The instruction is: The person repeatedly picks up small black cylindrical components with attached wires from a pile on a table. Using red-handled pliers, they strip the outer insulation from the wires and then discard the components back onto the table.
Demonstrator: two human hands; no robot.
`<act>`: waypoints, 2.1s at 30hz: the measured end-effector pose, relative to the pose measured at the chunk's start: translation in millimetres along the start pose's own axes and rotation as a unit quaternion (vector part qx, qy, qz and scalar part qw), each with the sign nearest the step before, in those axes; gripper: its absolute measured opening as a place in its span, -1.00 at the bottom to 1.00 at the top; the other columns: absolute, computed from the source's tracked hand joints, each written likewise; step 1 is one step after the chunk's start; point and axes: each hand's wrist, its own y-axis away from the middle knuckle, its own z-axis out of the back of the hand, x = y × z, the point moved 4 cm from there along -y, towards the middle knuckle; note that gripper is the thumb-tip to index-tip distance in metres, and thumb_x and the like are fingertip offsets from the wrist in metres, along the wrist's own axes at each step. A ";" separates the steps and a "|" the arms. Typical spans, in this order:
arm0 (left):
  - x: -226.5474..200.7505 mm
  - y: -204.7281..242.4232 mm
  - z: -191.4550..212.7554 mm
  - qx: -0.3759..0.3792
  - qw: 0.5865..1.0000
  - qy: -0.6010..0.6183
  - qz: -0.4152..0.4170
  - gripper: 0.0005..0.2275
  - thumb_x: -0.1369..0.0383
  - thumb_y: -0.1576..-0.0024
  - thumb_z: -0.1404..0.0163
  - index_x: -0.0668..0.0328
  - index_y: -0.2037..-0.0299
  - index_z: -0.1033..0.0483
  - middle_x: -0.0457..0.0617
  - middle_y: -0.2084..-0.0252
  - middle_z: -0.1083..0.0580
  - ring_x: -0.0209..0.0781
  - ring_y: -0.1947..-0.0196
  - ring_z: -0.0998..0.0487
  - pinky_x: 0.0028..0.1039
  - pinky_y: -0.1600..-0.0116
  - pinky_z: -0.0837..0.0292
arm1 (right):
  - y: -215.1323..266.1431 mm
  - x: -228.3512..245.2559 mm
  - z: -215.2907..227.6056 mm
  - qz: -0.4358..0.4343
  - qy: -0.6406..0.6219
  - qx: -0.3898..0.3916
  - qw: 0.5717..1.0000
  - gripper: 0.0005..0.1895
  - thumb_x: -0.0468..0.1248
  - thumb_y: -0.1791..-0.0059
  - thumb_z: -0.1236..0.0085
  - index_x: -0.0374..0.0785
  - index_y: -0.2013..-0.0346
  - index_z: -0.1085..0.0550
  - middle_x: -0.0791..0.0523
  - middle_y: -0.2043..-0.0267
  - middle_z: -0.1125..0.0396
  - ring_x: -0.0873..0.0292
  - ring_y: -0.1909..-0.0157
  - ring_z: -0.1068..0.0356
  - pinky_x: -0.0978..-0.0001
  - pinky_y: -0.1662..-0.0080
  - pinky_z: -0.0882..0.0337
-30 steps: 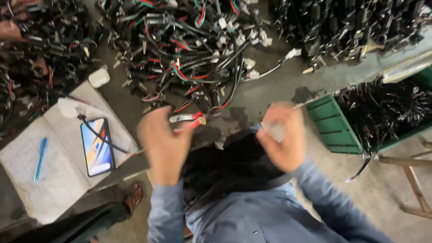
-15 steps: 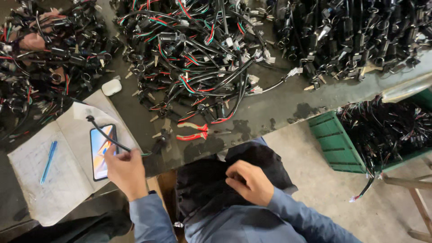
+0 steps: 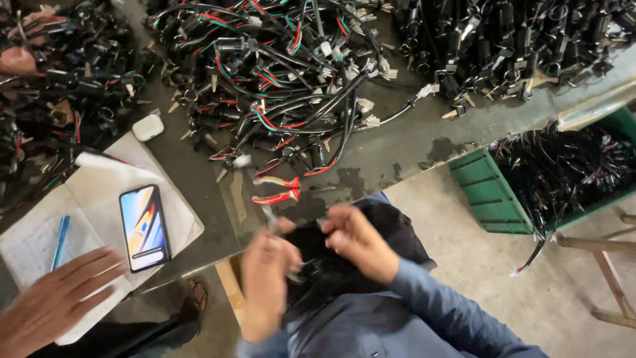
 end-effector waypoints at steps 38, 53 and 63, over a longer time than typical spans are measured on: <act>71.7 20.7 -37.4 -0.027 0.911 0.408 -0.062 -0.70 0.15 -0.34 0.19 0.23 0.30 -0.31 -0.05 0.41 -0.32 -0.21 0.43 -0.27 -0.36 0.32 -0.22 | 32.6 -54.9 -6.2 -0.137 0.095 0.161 0.973 -0.62 -0.04 -0.15 0.04 -0.31 -0.02 -0.34 0.15 0.32 -0.35 0.26 0.36 -0.33 0.36 0.25 -0.41; 84.4 7.4 -25.1 -0.048 0.995 -0.033 0.083 -0.73 0.45 -0.17 -0.12 0.43 -0.05 -0.55 0.03 0.19 -0.57 -0.32 0.21 -0.53 -0.46 0.07 -0.50 | 22.5 -45.7 3.9 -0.082 0.162 0.122 0.976 -0.63 -0.12 -0.17 0.08 -0.29 -0.16 -0.27 0.18 0.28 -0.25 0.32 0.28 -0.28 0.42 0.21 -0.38; 83.2 10.3 -27.9 -0.078 0.996 -0.009 0.036 -0.59 0.52 -0.06 -0.18 0.34 -0.15 -0.48 -0.04 0.22 -0.64 -0.39 0.23 -0.62 -0.54 0.08 -0.53 | 28.7 -15.6 2.9 0.199 0.425 0.013 0.883 -0.61 -0.11 -0.11 -0.10 -0.24 -0.16 -0.40 0.00 0.12 -0.43 0.12 0.14 -0.52 0.30 0.14 -0.48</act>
